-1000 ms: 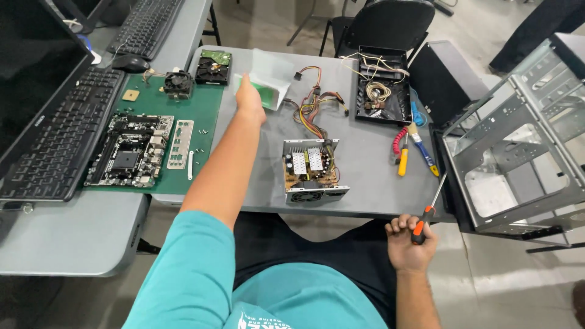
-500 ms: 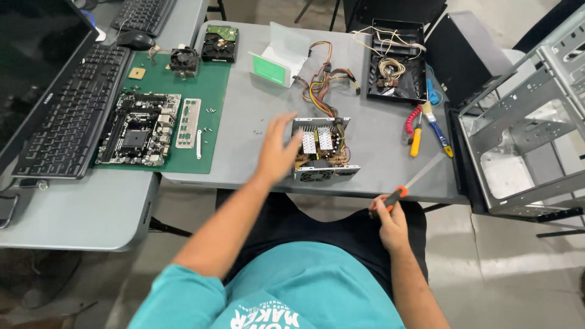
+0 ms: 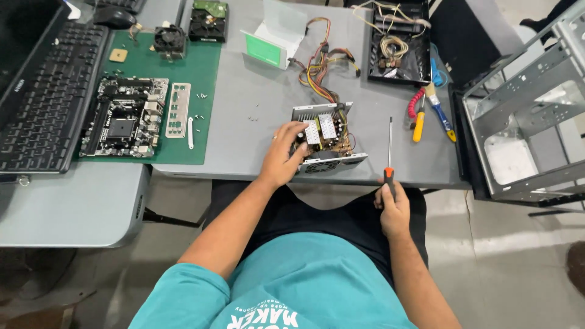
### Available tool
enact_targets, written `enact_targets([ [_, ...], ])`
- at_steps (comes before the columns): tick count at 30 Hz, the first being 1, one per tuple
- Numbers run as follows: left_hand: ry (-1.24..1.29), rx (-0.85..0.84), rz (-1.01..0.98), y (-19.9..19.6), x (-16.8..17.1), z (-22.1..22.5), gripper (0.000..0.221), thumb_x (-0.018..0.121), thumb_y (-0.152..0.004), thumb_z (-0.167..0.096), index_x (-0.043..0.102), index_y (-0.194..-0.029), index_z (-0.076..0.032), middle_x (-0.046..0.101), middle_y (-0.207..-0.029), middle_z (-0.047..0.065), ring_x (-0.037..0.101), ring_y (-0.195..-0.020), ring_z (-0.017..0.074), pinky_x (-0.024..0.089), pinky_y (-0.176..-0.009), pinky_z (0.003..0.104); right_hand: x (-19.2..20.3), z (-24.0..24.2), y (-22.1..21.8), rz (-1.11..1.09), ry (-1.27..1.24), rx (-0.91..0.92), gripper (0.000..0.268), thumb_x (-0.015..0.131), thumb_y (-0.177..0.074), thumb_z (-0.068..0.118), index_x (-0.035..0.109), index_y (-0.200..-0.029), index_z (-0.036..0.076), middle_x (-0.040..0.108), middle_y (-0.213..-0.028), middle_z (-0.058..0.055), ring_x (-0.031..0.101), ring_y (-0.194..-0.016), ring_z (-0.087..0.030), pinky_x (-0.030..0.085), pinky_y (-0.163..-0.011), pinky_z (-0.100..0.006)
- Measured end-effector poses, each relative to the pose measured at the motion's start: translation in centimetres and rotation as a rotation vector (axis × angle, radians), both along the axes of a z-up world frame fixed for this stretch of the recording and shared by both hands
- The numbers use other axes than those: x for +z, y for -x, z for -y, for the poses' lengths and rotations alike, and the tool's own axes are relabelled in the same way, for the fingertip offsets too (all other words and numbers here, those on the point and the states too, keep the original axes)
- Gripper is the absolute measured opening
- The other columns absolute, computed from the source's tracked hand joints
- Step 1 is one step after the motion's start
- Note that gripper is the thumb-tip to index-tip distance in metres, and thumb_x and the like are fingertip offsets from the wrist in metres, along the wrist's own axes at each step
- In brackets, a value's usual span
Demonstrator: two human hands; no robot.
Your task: Disassembling a computer power supply unit by removing screws and opening the metal casing to access internal components.
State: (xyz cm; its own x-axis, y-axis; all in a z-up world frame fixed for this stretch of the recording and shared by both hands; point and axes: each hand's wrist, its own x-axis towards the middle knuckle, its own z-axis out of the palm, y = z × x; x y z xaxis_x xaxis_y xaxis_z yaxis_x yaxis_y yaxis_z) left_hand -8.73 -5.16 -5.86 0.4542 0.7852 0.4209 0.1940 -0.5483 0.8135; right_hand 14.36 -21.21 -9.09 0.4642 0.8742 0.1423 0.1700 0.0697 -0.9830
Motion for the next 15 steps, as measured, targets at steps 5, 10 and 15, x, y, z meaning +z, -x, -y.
enact_targets([
  [5, 0.050, 0.037, -0.139, 0.1, 1.9, 0.9, 0.030, 0.038, -0.096, -0.022, 0.057, -0.118, -0.016, 0.041, -0.129, 0.011, 0.040, -0.121, 0.0370, 0.041, -0.095, 0.048, 0.0, -0.1, 0.1, -0.064, -0.014, -0.025, 0.023, 0.041, -0.096, 0.014, 0.056, -0.102, -0.002, 0.041, -0.055, -0.005, 0.040, -0.051, -0.014, 0.042, -0.054, -0.026],
  [10, 0.095, 0.080, -0.165, -0.1, 2.0, 0.9, 0.029, 0.038, -0.095, -0.022, 0.058, -0.116, -0.019, 0.041, -0.131, 0.008, 0.044, -0.120, 0.0343, 0.045, -0.092, 0.047, -0.3, -0.1, -0.1, -0.072, -0.002, -0.036, 0.023, 0.043, -0.095, 0.015, 0.057, -0.101, -0.003, 0.041, -0.054, -0.006, 0.039, -0.050, -0.015, 0.042, -0.054, -0.026],
  [15, 0.141, 0.062, -0.136, 0.2, 2.5, 1.1, 0.032, 0.034, -0.096, -0.019, 0.057, -0.119, -0.017, 0.040, -0.132, 0.010, 0.042, -0.122, 0.0353, 0.044, -0.093, 0.049, -0.6, -0.4, -0.3, -0.102, -0.034, -0.031, 0.022, 0.043, -0.094, 0.012, 0.056, -0.102, -0.004, 0.041, -0.054, -0.007, 0.039, -0.051, -0.015, 0.042, -0.054, -0.026],
])
